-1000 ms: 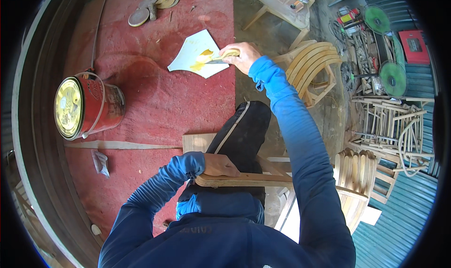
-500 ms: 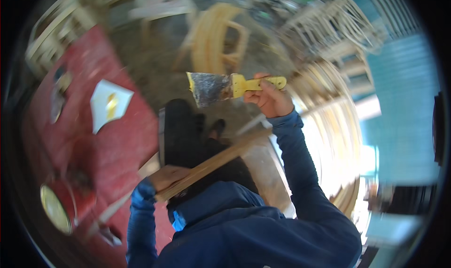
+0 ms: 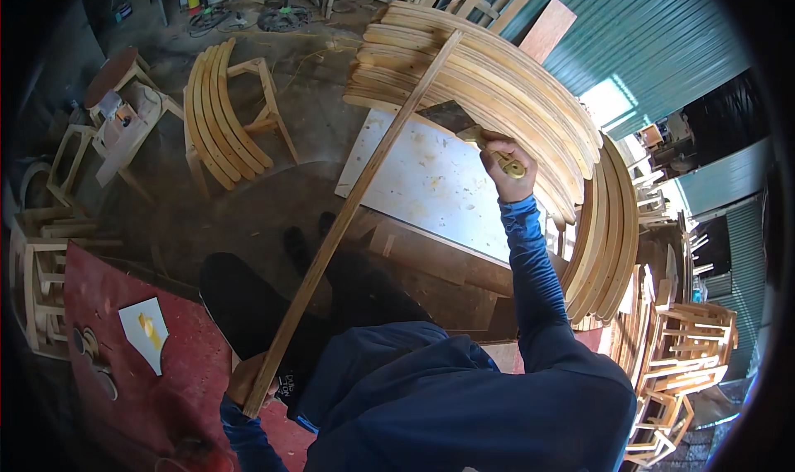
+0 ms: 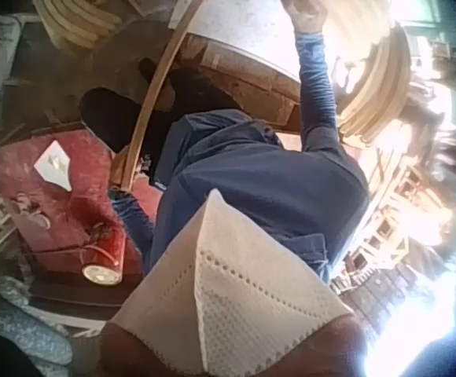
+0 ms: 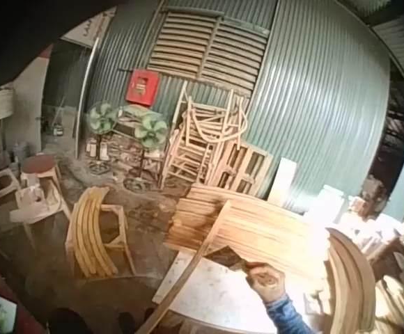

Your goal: Applying glue to curved wooden chair components using a brush.

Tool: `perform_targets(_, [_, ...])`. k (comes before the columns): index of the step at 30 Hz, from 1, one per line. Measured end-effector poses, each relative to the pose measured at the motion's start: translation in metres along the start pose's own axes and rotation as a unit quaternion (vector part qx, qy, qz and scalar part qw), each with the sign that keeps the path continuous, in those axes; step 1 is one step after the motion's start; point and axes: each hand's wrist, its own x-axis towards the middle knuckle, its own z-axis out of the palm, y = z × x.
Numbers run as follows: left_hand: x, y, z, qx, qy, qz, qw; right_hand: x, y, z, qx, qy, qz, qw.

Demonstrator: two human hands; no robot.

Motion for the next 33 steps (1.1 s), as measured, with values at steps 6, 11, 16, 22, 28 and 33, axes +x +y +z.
perform_targets(6, [-0.002,-0.011,-0.006,0.029,0.042,0.009,0.999,0.008,0.038,0.000,-0.014,-0.059,-0.049,0.997])
perform_targets(11, [-0.002,-0.021,-0.011,0.011,0.018,0.029,0.999,0.023,0.040,0.009,-0.028,-0.080,-0.069,0.994])
perform_targets(16, [-0.003,-0.020,-0.005,0.040,0.053,0.018,0.998,0.029,0.046,0.013,0.013,-0.122,-0.077,0.989])
perform_targets(22, [0.003,-0.014,-0.014,0.015,0.035,-0.040,0.998,0.026,0.061,0.012,-0.003,-0.182,-0.085,0.980])
perform_targets(28, [0.004,-0.020,-0.029,-0.029,-0.030,-0.029,0.999,0.024,0.057,0.002,-0.005,-0.209,-0.073,0.975])
perform_targets(33, [0.002,-0.014,-0.001,-0.003,0.046,-0.015,0.999,0.031,0.043,0.004,0.001,-0.191,-0.053,0.980])
